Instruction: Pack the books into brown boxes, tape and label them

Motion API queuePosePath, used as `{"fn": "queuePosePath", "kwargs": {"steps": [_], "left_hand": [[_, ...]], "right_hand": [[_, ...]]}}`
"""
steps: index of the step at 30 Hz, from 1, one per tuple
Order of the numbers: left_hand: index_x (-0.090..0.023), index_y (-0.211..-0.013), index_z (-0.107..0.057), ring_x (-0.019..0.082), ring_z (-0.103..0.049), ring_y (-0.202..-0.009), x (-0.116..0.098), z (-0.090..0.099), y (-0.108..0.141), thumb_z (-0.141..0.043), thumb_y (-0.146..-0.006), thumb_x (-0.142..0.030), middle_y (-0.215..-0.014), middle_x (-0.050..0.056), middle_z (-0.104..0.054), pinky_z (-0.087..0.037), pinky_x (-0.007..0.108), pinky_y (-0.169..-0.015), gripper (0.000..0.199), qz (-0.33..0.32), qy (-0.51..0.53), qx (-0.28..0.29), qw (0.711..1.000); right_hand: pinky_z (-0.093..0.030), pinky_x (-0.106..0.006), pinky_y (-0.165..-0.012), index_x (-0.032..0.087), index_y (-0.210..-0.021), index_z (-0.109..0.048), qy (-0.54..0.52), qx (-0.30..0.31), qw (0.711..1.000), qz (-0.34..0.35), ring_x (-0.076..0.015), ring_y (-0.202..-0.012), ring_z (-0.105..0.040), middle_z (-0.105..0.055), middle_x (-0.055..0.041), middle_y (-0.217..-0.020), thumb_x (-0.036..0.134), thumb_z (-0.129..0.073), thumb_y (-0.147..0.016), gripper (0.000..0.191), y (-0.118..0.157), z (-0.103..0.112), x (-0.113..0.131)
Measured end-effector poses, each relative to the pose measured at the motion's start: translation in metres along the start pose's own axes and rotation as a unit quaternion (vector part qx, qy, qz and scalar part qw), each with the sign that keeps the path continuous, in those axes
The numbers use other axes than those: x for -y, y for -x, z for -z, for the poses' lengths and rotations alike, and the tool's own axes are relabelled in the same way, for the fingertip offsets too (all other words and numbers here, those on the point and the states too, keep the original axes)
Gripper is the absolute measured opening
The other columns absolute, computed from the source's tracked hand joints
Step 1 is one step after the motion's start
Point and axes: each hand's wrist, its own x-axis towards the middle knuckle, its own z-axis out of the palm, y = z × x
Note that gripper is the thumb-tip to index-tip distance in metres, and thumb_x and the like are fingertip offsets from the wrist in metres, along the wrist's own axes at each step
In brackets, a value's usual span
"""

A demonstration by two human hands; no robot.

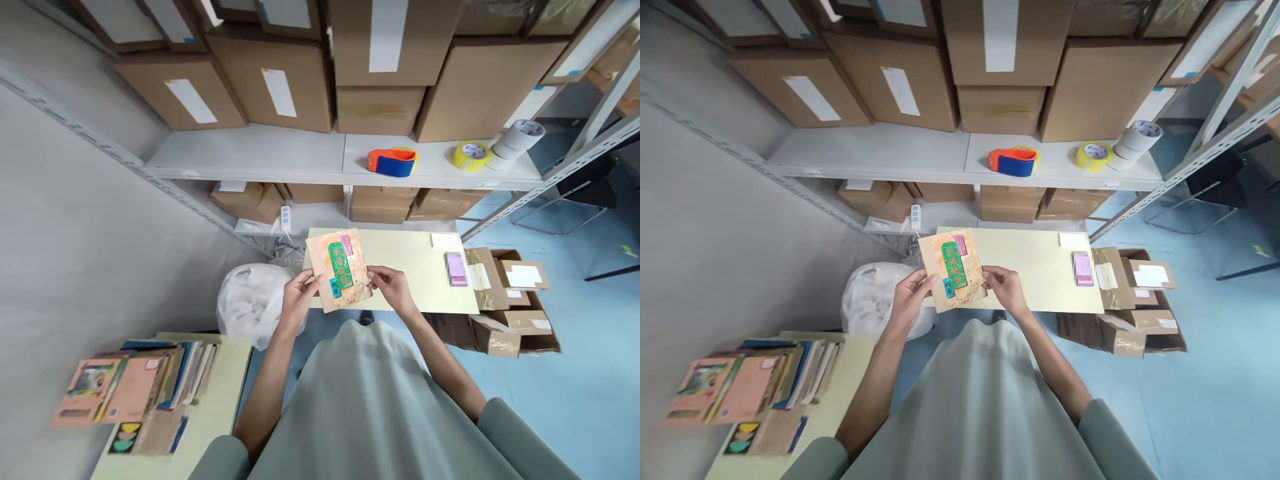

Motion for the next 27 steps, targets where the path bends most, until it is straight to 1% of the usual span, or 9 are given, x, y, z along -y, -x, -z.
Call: {"fn": "queuePosePath", "kwargs": {"steps": [4,7,10,14,18,21,23,25,27], "left_hand": [[-0.019,-0.113,-0.082,0.029,-0.085,-0.093,0.000,-0.052,-0.027,-0.091,-0.080,-0.069,-0.114,0.010,-0.088,-0.071,0.038,-0.081,0.061,-0.012,-0.060,-0.052,0.997],[-0.018,-0.114,-0.085,0.027,-0.085,-0.084,-0.001,-0.086,-0.036,-0.087,-0.087,-0.062,-0.105,0.008,-0.089,-0.070,0.035,-0.075,0.052,-0.052,-0.114,-0.088,0.988],[-0.021,-0.122,-0.088,0.026,-0.086,-0.093,0.000,-0.116,-0.037,-0.080,-0.096,-0.051,-0.118,0.007,-0.088,-0.072,0.036,-0.080,0.040,-0.118,-0.151,-0.072,0.979],[-0.030,-0.133,-0.086,0.031,-0.085,-0.111,0.006,-0.142,-0.034,-0.078,-0.100,-0.040,-0.137,0.005,-0.083,-0.073,0.047,-0.095,0.035,-0.174,-0.221,-0.060,0.958],[-0.030,-0.142,-0.081,0.034,-0.071,-0.144,0.005,-0.141,-0.044,-0.077,-0.103,-0.042,-0.155,0.008,-0.073,-0.062,0.052,-0.120,0.040,-0.203,-0.219,0.009,0.954],[-0.030,-0.160,-0.066,0.034,-0.056,-0.160,-0.004,-0.122,-0.063,-0.083,-0.100,-0.052,-0.173,0.011,-0.058,-0.048,0.053,-0.134,0.066,-0.173,-0.162,-0.043,0.971],[-0.028,-0.163,-0.062,0.037,-0.056,-0.160,-0.011,-0.106,-0.076,-0.087,-0.094,-0.063,-0.173,0.015,-0.056,-0.048,0.053,-0.132,0.081,-0.098,-0.085,-0.026,0.991],[-0.022,-0.153,-0.070,0.039,-0.067,-0.148,-0.017,-0.095,-0.085,-0.086,-0.090,-0.071,-0.160,0.019,-0.069,-0.058,0.052,-0.121,0.081,0.006,0.001,0.072,0.997],[-0.017,-0.140,-0.078,0.039,-0.077,-0.132,-0.022,-0.090,-0.089,-0.089,-0.088,-0.070,-0.141,0.020,-0.079,-0.066,0.047,-0.106,0.074,0.081,0.049,0.146,0.985]], "right_hand": [[-0.070,-0.046,-0.097,0.022,-0.126,-0.085,0.042,-0.101,0.994,0.027,-0.0308,-0.102,-0.085,-0.087,-0.0139,-0.124,0.071,-0.072,-0.097,0.059,-0.025,0.033,0.004],[-0.070,-0.045,-0.100,0.022,-0.131,-0.083,0.037,-0.068,0.996,0.038,-0.0338,-0.121,-0.082,-0.083,-0.0155,-0.137,0.075,-0.069,-0.098,0.064,-0.036,0.029,0.009],[-0.072,-0.043,-0.090,0.024,-0.134,-0.082,0.028,-0.010,0.999,0.025,-0.0348,-0.116,-0.084,-0.084,-0.0136,-0.132,0.078,-0.072,-0.094,0.068,-0.043,0.011,0.012],[-0.067,-0.036,-0.081,0.024,-0.114,-0.083,0.042,-0.054,0.998,0.012,-0.0273,-0.091,-0.081,-0.087,-0.0081,-0.103,0.079,-0.070,-0.096,0.060,-0.055,0.000,0.013],[-0.058,-0.031,-0.068,0.020,-0.091,-0.078,-0.028,-0.070,0.997,-0.004,-0.0218,-0.074,-0.071,-0.079,-0.0050,-0.080,0.084,-0.068,-0.094,0.065,-0.077,0.026,0.016],[-0.058,-0.032,-0.067,0.020,-0.091,-0.080,-0.117,-0.016,0.993,-0.029,-0.0241,-0.077,-0.072,-0.079,-0.0048,-0.081,0.085,-0.079,-0.084,0.066,-0.087,0.055,0.017],[-0.060,-0.034,-0.070,0.020,-0.091,-0.081,-0.162,0.018,0.986,-0.048,-0.0247,-0.078,-0.073,-0.079,-0.0045,-0.081,0.082,-0.085,-0.081,0.063,-0.089,0.070,0.018],[-0.060,-0.033,-0.072,0.020,-0.088,-0.080,-0.181,0.039,0.981,-0.061,-0.0237,-0.078,-0.073,-0.078,-0.0039,-0.080,0.078,-0.089,-0.079,0.060,-0.087,0.079,0.017],[-0.060,-0.032,-0.071,0.020,-0.084,-0.080,-0.187,0.045,0.979,-0.072,-0.0224,-0.076,-0.072,-0.077,-0.0033,-0.079,0.077,-0.091,-0.078,0.059,-0.085,0.082,0.015]]}}
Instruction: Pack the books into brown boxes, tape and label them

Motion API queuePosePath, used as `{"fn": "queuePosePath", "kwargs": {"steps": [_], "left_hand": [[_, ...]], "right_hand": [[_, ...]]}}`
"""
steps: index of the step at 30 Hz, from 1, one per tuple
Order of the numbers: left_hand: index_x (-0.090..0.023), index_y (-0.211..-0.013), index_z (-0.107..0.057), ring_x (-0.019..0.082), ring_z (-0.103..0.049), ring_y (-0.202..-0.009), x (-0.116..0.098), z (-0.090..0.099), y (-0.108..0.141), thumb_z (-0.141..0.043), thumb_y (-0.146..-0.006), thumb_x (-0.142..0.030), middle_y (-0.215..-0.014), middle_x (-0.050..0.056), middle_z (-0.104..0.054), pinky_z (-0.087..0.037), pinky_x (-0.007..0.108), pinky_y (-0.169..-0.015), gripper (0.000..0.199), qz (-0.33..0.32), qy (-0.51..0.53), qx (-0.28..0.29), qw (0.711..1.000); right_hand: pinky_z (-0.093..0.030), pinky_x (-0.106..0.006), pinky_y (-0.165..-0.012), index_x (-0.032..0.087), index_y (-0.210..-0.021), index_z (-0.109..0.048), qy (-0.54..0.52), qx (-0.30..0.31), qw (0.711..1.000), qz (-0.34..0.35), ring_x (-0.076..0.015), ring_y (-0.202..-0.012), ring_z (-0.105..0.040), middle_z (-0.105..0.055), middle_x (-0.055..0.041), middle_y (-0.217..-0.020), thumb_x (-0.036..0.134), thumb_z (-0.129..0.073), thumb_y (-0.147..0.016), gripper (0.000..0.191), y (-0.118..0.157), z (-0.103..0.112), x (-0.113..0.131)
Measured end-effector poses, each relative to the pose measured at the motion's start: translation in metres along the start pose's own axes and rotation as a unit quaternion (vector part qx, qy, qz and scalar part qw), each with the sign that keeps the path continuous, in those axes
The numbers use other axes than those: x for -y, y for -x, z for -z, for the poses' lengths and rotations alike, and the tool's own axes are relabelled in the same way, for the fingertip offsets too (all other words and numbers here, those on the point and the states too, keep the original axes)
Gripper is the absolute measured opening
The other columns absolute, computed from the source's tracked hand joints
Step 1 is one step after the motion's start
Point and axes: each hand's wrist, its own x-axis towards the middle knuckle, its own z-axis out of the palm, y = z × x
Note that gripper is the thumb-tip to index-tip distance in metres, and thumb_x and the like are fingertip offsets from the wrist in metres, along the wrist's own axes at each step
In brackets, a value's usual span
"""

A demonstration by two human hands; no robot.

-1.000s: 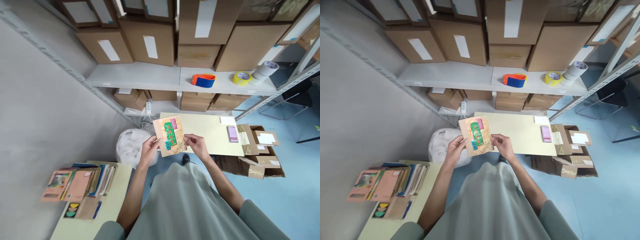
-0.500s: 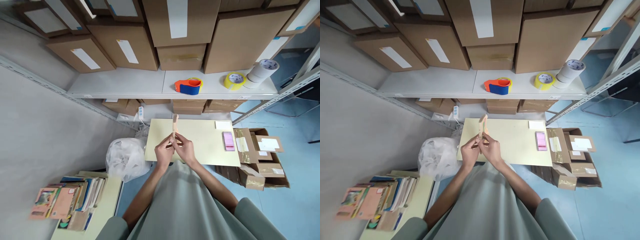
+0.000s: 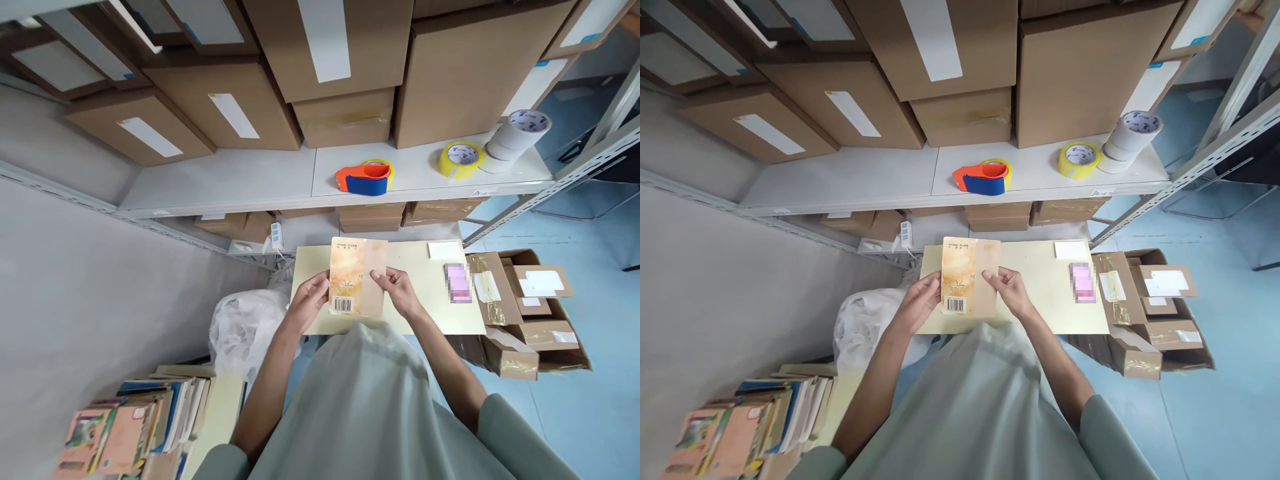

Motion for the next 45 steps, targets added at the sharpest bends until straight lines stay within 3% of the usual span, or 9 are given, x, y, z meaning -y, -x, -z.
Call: {"fn": "queuePosePath", "kwargs": {"steps": [8,13,16,22,25,28,32,41,45], "left_hand": [[-0.015,-0.123,-0.086,0.031,-0.085,-0.101,-0.007,-0.006,0.005,-0.100,-0.075,-0.065,-0.118,0.017,-0.087,-0.069,0.037,-0.083,0.071,0.010,-0.011,-0.040,0.999],[-0.016,-0.129,-0.086,0.034,-0.084,-0.112,0.003,-0.014,0.005,-0.087,-0.090,-0.068,-0.126,0.015,-0.086,-0.069,0.040,-0.096,0.065,-0.092,-0.113,-0.099,0.984],[-0.020,-0.131,-0.086,0.034,-0.085,-0.111,0.021,-0.034,0.008,-0.074,-0.103,-0.059,-0.125,0.012,-0.087,-0.068,0.041,-0.098,0.049,-0.158,-0.252,-0.160,0.941],[-0.032,-0.142,-0.081,0.031,-0.083,-0.122,0.052,-0.067,0.023,-0.069,-0.106,-0.035,-0.135,0.009,-0.084,-0.065,0.042,-0.107,0.038,-0.188,-0.395,-0.092,0.894],[-0.029,-0.147,-0.077,0.032,-0.077,-0.135,0.050,-0.050,0.018,-0.075,-0.103,-0.044,-0.149,0.010,-0.077,-0.062,0.044,-0.116,0.046,-0.177,-0.327,-0.056,0.927],[-0.023,-0.150,-0.073,0.035,-0.059,-0.157,0.037,-0.016,0.004,-0.086,-0.095,-0.054,-0.169,0.014,-0.061,-0.052,0.049,-0.128,0.065,-0.165,-0.234,-0.134,0.949],[-0.017,-0.138,-0.078,0.036,-0.077,-0.130,0.014,0.017,-0.006,-0.101,-0.075,-0.060,-0.141,0.020,-0.080,-0.064,0.048,-0.110,0.080,-0.055,-0.106,-0.110,0.987],[-0.018,-0.107,-0.083,0.028,-0.082,-0.100,-0.015,0.015,0.007,-0.106,-0.067,-0.057,-0.107,0.012,-0.087,-0.065,0.040,-0.096,0.060,-0.055,-0.088,-0.080,0.991],[-0.021,-0.096,-0.082,0.029,-0.080,-0.102,-0.022,0.016,0.009,-0.100,-0.077,-0.056,-0.106,0.011,-0.087,-0.064,0.044,-0.099,0.044,-0.143,-0.163,-0.080,0.973]], "right_hand": [[-0.063,-0.035,-0.077,0.020,-0.087,-0.081,0.018,0.016,1.000,-0.013,-0.0239,-0.082,-0.075,-0.079,-0.0041,-0.082,0.079,-0.088,-0.082,0.059,-0.002,0.003,-0.007],[-0.064,-0.050,-0.109,0.022,-0.126,-0.083,0.075,-0.115,0.990,0.038,-0.0384,-0.135,-0.072,-0.079,-0.0175,-0.140,0.086,-0.092,-0.070,0.086,-0.010,-0.009,-0.017],[-0.063,-0.052,-0.112,0.022,-0.140,-0.077,0.072,-0.085,0.993,0.046,-0.0397,-0.143,-0.069,-0.070,-0.0190,-0.158,0.087,-0.089,-0.072,0.095,-0.004,-0.030,-0.028],[-0.067,-0.041,-0.096,0.019,-0.111,-0.084,0.055,-0.048,0.995,0.066,-0.0295,-0.104,-0.081,-0.087,-0.0087,-0.109,0.073,-0.087,-0.087,0.060,0.015,-0.045,-0.040],[-0.068,-0.043,-0.093,0.019,-0.102,-0.085,0.023,-0.049,0.998,0.039,-0.0278,-0.094,-0.081,-0.086,-0.0064,-0.102,0.075,-0.090,-0.082,0.060,0.018,-0.029,-0.035],[-0.070,-0.045,-0.094,0.021,-0.106,-0.088,-0.005,-0.016,1.000,0.006,-0.0272,-0.094,-0.082,-0.087,-0.0051,-0.106,0.072,-0.093,-0.080,0.058,0.019,-0.017,-0.023],[-0.071,-0.047,-0.090,0.023,-0.105,-0.090,-0.005,0.022,1.000,-0.021,-0.0277,-0.092,-0.082,-0.087,-0.0045,-0.103,0.070,-0.097,-0.076,0.056,0.019,-0.013,-0.009],[-0.070,-0.047,-0.092,0.023,-0.106,-0.092,0.081,0.071,0.994,0.026,-0.0304,-0.095,-0.082,-0.087,-0.0025,-0.099,0.074,-0.088,-0.086,0.055,0.003,-0.009,0.000],[-0.065,-0.051,-0.108,0.027,-0.112,-0.093,0.171,0.071,0.978,0.098,-0.0361,-0.116,-0.082,-0.089,-0.0032,-0.114,0.073,-0.080,-0.094,0.051,0.002,-0.005,0.014]]}}
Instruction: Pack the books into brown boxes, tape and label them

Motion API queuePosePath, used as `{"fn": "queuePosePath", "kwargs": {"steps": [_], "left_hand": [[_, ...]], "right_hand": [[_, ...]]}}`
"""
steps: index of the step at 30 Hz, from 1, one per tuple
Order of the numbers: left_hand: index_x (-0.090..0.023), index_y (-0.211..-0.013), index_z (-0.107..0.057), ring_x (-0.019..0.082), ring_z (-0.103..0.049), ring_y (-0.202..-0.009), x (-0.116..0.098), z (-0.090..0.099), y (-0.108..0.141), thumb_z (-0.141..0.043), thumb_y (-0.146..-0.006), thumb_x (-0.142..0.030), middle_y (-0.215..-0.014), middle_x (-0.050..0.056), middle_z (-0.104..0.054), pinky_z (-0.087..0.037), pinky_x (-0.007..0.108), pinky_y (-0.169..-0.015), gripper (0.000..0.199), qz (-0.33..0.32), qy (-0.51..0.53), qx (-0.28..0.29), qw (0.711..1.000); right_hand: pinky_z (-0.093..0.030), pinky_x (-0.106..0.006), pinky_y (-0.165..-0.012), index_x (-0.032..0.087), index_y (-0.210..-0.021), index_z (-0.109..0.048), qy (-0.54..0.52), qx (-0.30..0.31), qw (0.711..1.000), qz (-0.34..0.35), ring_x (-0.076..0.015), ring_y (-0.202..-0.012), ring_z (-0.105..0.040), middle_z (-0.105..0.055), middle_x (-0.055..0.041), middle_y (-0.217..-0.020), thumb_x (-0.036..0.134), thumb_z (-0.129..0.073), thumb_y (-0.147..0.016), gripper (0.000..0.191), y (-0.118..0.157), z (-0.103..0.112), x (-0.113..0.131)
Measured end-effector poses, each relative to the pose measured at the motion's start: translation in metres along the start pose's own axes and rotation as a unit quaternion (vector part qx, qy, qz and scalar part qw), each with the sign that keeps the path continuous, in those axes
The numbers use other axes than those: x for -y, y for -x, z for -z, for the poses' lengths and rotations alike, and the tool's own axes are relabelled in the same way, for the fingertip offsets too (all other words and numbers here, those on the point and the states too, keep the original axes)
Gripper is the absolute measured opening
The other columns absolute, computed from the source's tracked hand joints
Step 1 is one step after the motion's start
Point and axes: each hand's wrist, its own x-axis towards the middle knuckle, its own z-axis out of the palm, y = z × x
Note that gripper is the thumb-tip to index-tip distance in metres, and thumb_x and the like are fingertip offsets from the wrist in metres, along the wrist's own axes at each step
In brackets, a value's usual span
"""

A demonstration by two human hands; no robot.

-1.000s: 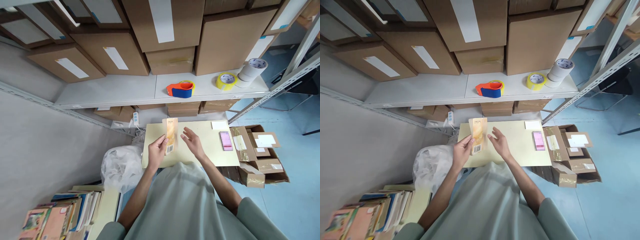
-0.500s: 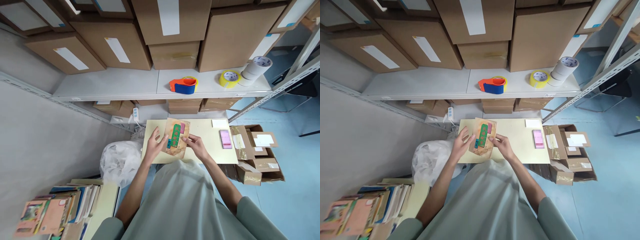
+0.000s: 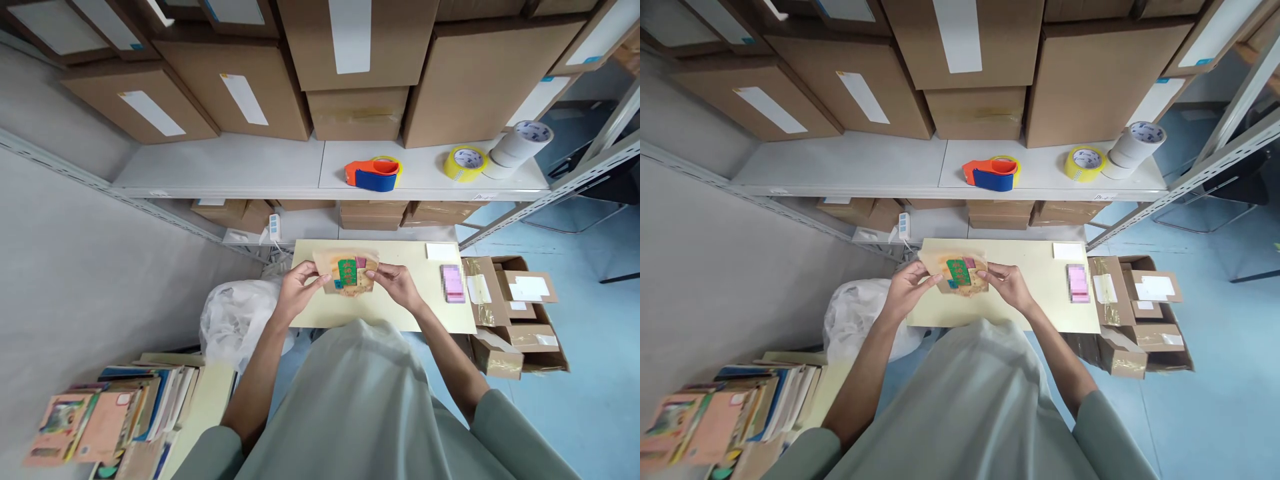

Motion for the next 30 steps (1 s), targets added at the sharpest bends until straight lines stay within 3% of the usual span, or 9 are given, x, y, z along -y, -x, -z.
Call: {"fn": "queuePosePath", "kwargs": {"steps": [5,9,14,17,19,22,25,27,30], "left_hand": [[-0.030,-0.086,-0.082,0.032,-0.076,-0.120,-0.018,0.002,0.004,-0.079,-0.100,-0.052,-0.104,0.009,-0.088,-0.058,0.054,-0.115,0.026,-0.184,-0.134,-0.034,0.973],[-0.031,-0.089,-0.084,0.030,-0.078,-0.115,-0.028,0.001,0.008,-0.074,-0.104,-0.045,-0.105,0.007,-0.088,-0.060,0.053,-0.110,0.023,-0.214,-0.151,-0.029,0.965],[-0.026,-0.099,-0.083,0.026,-0.075,-0.093,-0.023,-0.002,0.009,-0.085,-0.094,-0.049,-0.098,0.007,-0.084,-0.061,0.041,-0.092,0.023,-0.160,-0.131,-0.050,0.977],[-0.024,-0.120,-0.077,0.020,-0.072,-0.083,-0.015,-0.005,0.008,-0.092,-0.087,-0.050,-0.094,0.004,-0.080,-0.059,0.032,-0.082,0.045,-0.108,-0.075,-0.078,0.988],[-0.023,-0.120,-0.077,0.019,-0.072,-0.082,-0.009,-0.004,0.007,-0.089,-0.090,-0.052,-0.095,0.005,-0.080,-0.057,0.029,-0.077,0.043,-0.083,-0.060,-0.067,0.993],[-0.022,-0.107,-0.083,0.018,-0.070,-0.075,-0.002,0.001,0.005,-0.079,-0.096,-0.058,-0.091,0.006,-0.081,-0.054,0.027,-0.067,0.038,-0.040,-0.064,-0.029,0.997],[-0.023,-0.108,-0.087,0.020,-0.073,-0.081,0.005,0.006,0.003,-0.087,-0.086,-0.059,-0.098,0.008,-0.084,-0.056,0.027,-0.070,0.042,-0.007,-0.050,-0.018,0.999],[-0.023,-0.108,-0.087,0.021,-0.075,-0.087,0.007,0.007,0.002,-0.093,-0.077,-0.057,-0.100,0.008,-0.085,-0.058,0.028,-0.076,0.046,0.009,-0.043,-0.019,0.999],[-0.022,-0.097,-0.085,0.019,-0.070,-0.071,0.006,0.003,0.004,-0.094,-0.074,-0.058,-0.079,0.005,-0.080,-0.054,0.028,-0.067,0.044,0.037,-0.043,-0.010,0.998]], "right_hand": [[-0.041,-0.062,-0.137,0.039,-0.117,-0.092,0.045,0.013,0.992,0.113,-0.0341,-0.151,-0.065,-0.081,-0.0033,-0.142,0.068,-0.075,-0.102,0.037,0.001,0.008,0.013],[-0.051,-0.059,-0.130,0.041,-0.117,-0.091,0.058,-0.004,0.988,0.140,-0.0322,-0.144,-0.070,-0.079,-0.0055,-0.145,0.063,-0.072,-0.106,0.031,0.003,0.009,0.011],[-0.064,-0.048,-0.109,0.032,-0.128,-0.086,0.059,-0.064,0.992,0.088,-0.0300,-0.115,-0.080,-0.083,-0.0097,-0.121,0.065,-0.077,-0.101,0.044,0.004,0.005,0.002],[-0.068,-0.038,-0.088,0.030,-0.143,-0.072,0.000,-0.091,0.996,0.025,-0.0221,-0.087,-0.078,-0.083,-0.0058,-0.108,0.066,-0.083,-0.095,0.061,0.004,0.000,-0.005],[-0.066,-0.033,-0.076,0.029,-0.134,-0.074,-0.024,-0.095,0.995,0.009,-0.0182,-0.077,-0.073,-0.083,-0.0055,-0.107,0.069,-0.084,-0.093,0.058,0.004,-0.001,-0.009],[-0.067,-0.034,-0.078,0.025,-0.113,-0.082,-0.036,-0.078,0.996,-0.010,-0.0186,-0.082,-0.074,-0.083,-0.0084,-0.115,0.071,-0.078,-0.095,0.050,0.003,0.002,-0.015],[-0.068,-0.037,-0.086,0.025,-0.118,-0.085,-0.054,-0.045,0.997,-0.025,-0.0206,-0.091,-0.078,-0.085,-0.0079,-0.118,0.069,-0.079,-0.093,0.050,0.003,0.008,-0.019],[-0.067,-0.035,-0.085,0.025,-0.119,-0.085,-0.058,-0.031,0.997,-0.032,-0.0210,-0.091,-0.079,-0.086,-0.0072,-0.112,0.065,-0.088,-0.084,0.053,0.003,0.011,-0.021],[-0.066,-0.033,-0.075,0.021,-0.102,-0.084,-0.057,-0.027,0.997,-0.054,-0.0210,-0.079,-0.079,-0.085,-0.0062,-0.090,0.065,-0.095,-0.077,0.051,0.003,0.009,-0.018]]}}
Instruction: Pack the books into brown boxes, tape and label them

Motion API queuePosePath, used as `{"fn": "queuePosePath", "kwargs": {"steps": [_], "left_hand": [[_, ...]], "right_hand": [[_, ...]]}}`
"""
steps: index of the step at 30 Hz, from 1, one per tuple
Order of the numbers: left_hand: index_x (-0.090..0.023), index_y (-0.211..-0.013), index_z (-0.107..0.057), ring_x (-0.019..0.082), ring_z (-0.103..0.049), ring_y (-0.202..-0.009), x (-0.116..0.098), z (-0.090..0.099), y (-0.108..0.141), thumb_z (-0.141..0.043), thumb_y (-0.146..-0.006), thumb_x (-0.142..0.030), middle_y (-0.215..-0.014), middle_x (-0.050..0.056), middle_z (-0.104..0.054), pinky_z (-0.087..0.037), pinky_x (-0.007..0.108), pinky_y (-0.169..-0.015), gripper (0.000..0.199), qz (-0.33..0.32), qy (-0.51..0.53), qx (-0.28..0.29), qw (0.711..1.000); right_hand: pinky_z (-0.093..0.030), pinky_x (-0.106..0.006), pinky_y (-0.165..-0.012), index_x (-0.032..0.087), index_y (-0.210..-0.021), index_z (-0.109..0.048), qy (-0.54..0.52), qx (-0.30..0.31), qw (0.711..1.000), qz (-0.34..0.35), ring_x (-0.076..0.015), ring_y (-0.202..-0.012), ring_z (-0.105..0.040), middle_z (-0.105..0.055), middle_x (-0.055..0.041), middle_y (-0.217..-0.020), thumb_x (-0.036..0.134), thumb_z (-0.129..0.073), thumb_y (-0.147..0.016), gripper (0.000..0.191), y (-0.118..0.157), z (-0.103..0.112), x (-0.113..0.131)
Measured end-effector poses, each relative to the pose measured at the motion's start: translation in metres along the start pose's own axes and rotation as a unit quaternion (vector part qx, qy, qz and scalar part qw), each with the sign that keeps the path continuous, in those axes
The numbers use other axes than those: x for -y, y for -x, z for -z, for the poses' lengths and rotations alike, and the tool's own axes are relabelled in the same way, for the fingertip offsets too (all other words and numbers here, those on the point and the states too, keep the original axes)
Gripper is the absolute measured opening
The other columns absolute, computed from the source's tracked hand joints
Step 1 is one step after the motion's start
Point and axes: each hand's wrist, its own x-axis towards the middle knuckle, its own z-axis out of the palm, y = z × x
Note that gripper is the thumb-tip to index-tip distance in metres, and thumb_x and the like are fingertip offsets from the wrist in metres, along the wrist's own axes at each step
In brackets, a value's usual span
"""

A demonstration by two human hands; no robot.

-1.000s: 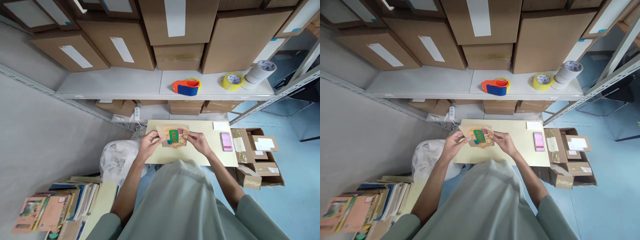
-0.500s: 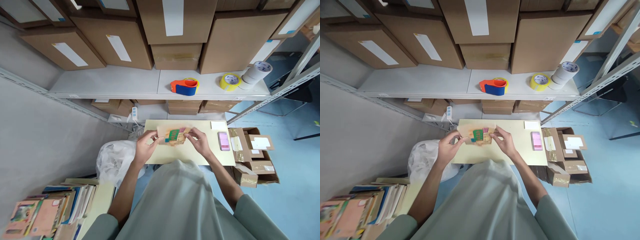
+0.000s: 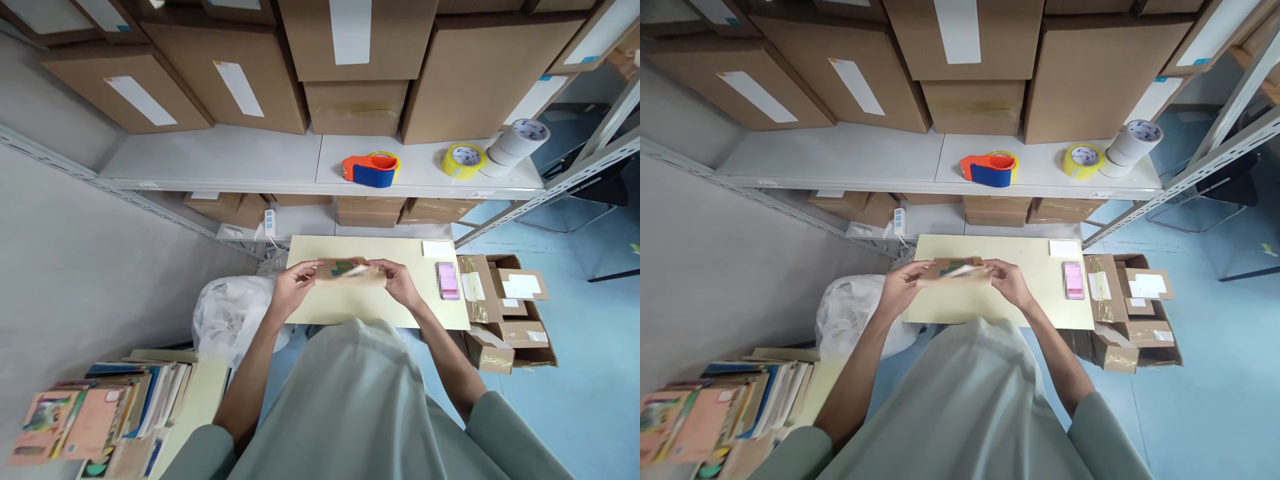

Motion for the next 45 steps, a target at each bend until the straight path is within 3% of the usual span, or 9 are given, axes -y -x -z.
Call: {"fn": "queuePosePath", "kwargs": {"steps": [5,13,18,24,30,33,36,41,45], "left_hand": [[-0.022,-0.065,-0.069,0.012,-0.047,-0.046,-0.007,-0.010,0.001,-0.088,-0.081,-0.066,-0.047,-0.003,-0.051,-0.037,0.026,-0.051,0.051,0.024,-0.016,0.000,1.000],[-0.021,-0.070,-0.074,0.012,-0.047,-0.047,0.005,-0.009,0.003,-0.085,-0.084,-0.071,-0.049,-0.002,-0.057,-0.037,0.026,-0.052,0.054,0.030,-0.039,-0.007,0.999],[-0.018,-0.091,-0.084,0.012,-0.050,-0.041,0.014,-0.009,0.009,-0.085,-0.081,-0.080,-0.068,0.004,-0.078,-0.039,0.028,-0.045,0.062,0.054,-0.021,-0.030,0.998],[-0.012,-0.107,-0.087,0.015,-0.063,-0.045,0.019,-0.008,0.013,-0.046,-0.097,-0.094,-0.104,0.021,-0.087,-0.037,0.029,-0.041,0.092,0.090,-0.002,-0.015,0.996],[-0.020,-0.143,-0.079,0.022,-0.080,-0.086,0.038,-0.015,0.018,-0.080,-0.089,-0.071,-0.140,0.016,-0.081,-0.058,0.027,-0.064,0.074,0.062,-0.073,-0.006,0.995],[-0.019,-0.159,-0.066,0.025,-0.081,-0.105,0.056,-0.015,0.021,-0.080,-0.093,-0.060,-0.142,0.018,-0.080,-0.062,0.029,-0.079,0.078,0.055,-0.058,-0.007,0.997],[-0.018,-0.165,-0.059,0.024,-0.081,-0.104,0.086,-0.013,0.019,-0.077,-0.096,-0.055,-0.141,0.019,-0.080,-0.064,0.032,-0.089,0.080,0.062,-0.045,-0.011,0.997],[-0.015,-0.151,-0.070,0.021,-0.078,-0.085,0.161,-0.015,0.012,-0.080,-0.091,-0.048,-0.117,0.014,-0.084,-0.065,0.032,-0.077,0.070,0.166,-0.054,0.000,0.985],[-0.013,-0.147,-0.073,0.021,-0.079,-0.080,0.206,-0.011,0.017,-0.079,-0.084,-0.026,-0.112,0.013,-0.085,-0.066,0.033,-0.078,0.065,0.237,-0.086,0.012,0.968]], "right_hand": [[-0.048,-0.026,-0.042,0.023,-0.065,-0.063,-0.017,-0.006,0.998,-0.065,-0.0156,-0.043,-0.062,-0.061,0.0012,-0.050,0.085,-0.086,-0.079,0.068,-0.003,-0.015,0.005],[-0.035,-0.025,-0.037,0.024,-0.056,-0.055,-0.024,-0.018,0.996,-0.085,-0.0098,-0.036,-0.048,-0.053,0.0044,-0.045,0.088,-0.089,-0.074,0.074,-0.008,-0.019,-0.009],[-0.048,-0.027,-0.045,0.020,-0.069,-0.070,-0.018,0.000,0.996,-0.092,-0.0135,-0.045,-0.060,-0.071,-0.0039,-0.060,0.094,-0.083,-0.075,0.075,-0.007,-0.014,-0.013],[-0.066,-0.037,-0.075,0.017,-0.096,-0.080,-0.056,-0.007,0.992,-0.113,-0.0224,-0.073,-0.077,-0.082,-0.0122,-0.089,0.103,-0.054,-0.089,0.090,-0.004,-0.004,-0.023],[-0.063,-0.036,-0.087,0.023,-0.120,-0.081,0.009,0.012,0.998,-0.059,-0.0213,-0.088,-0.075,-0.082,-0.0053,-0.099,0.076,-0.088,-0.084,0.065,-0.008,0.000,-0.056],[-0.060,-0.033,-0.083,0.023,-0.124,-0.079,0.029,0.015,0.998,-0.055,-0.0186,-0.081,-0.071,-0.078,-0.0014,-0.089,0.066,-0.090,-0.084,0.060,-0.014,-0.001,-0.077],[-0.059,-0.033,-0.080,0.024,-0.125,-0.074,0.049,0.031,0.996,-0.061,-0.0186,-0.078,-0.071,-0.079,-0.0008,-0.088,0.062,-0.085,-0.087,0.055,-0.021,-0.004,-0.099],[-0.062,-0.033,-0.075,0.027,-0.120,-0.064,0.127,0.011,0.984,-0.122,-0.0217,-0.079,-0.078,-0.086,-0.0029,-0.094,0.051,-0.078,-0.086,0.044,-0.022,-0.023,-0.149],[-0.065,-0.035,-0.075,0.030,-0.109,-0.061,0.198,0.010,0.963,-0.185,-0.0237,-0.081,-0.083,-0.086,-0.0006,-0.093,0.033,-0.070,-0.086,0.025,-0.013,-0.048,-0.183]]}}
